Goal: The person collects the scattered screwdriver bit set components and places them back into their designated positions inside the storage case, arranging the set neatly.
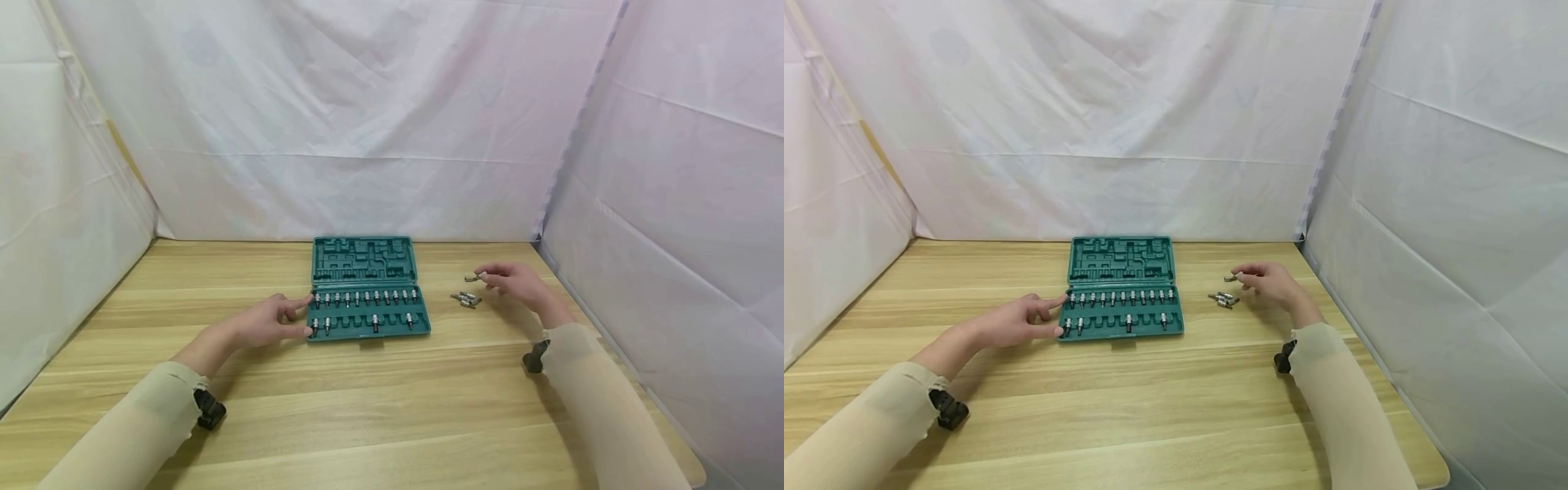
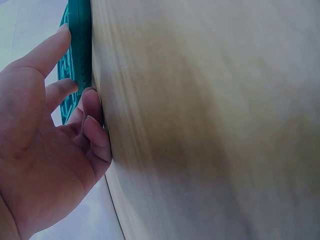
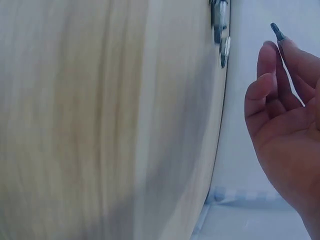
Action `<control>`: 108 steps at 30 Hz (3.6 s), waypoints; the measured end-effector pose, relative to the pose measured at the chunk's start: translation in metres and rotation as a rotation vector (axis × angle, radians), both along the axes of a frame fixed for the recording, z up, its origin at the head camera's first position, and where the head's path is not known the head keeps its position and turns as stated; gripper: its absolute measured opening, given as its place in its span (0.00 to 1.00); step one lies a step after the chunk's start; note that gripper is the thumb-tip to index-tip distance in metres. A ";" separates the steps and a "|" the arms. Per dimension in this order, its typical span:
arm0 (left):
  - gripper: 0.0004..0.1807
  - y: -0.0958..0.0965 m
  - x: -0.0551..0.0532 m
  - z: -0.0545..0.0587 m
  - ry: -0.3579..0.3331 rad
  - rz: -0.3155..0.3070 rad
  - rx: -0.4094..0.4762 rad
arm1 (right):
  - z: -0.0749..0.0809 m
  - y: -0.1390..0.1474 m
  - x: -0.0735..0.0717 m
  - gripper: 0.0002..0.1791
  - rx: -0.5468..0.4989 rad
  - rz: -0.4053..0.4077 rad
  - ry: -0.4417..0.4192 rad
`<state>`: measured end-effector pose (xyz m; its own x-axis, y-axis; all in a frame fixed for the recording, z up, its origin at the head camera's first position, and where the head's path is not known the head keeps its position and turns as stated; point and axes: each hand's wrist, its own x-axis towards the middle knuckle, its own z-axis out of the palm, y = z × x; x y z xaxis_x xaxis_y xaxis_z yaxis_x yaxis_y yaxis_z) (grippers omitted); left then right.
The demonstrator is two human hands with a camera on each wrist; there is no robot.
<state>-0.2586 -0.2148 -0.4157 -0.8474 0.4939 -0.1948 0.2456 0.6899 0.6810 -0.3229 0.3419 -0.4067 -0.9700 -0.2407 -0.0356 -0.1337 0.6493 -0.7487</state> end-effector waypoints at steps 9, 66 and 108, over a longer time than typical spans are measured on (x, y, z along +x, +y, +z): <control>0.48 -0.001 0.000 -0.001 0.003 0.000 -0.006 | 0.004 -0.034 -0.001 0.24 -0.178 0.028 -0.018; 0.47 0.000 0.001 0.001 -0.001 -0.004 -0.012 | -0.005 -0.245 0.019 0.14 -0.025 0.434 -0.044; 0.46 0.000 -0.001 0.000 0.006 -0.008 -0.010 | -0.005 -0.270 0.015 0.23 0.171 0.493 -0.091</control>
<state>-0.2595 -0.2147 -0.4156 -0.8446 0.4989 -0.1946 0.2553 0.6945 0.6726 -0.3079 0.0718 -0.4117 -0.7343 -0.6507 -0.1932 -0.3934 0.6399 -0.6601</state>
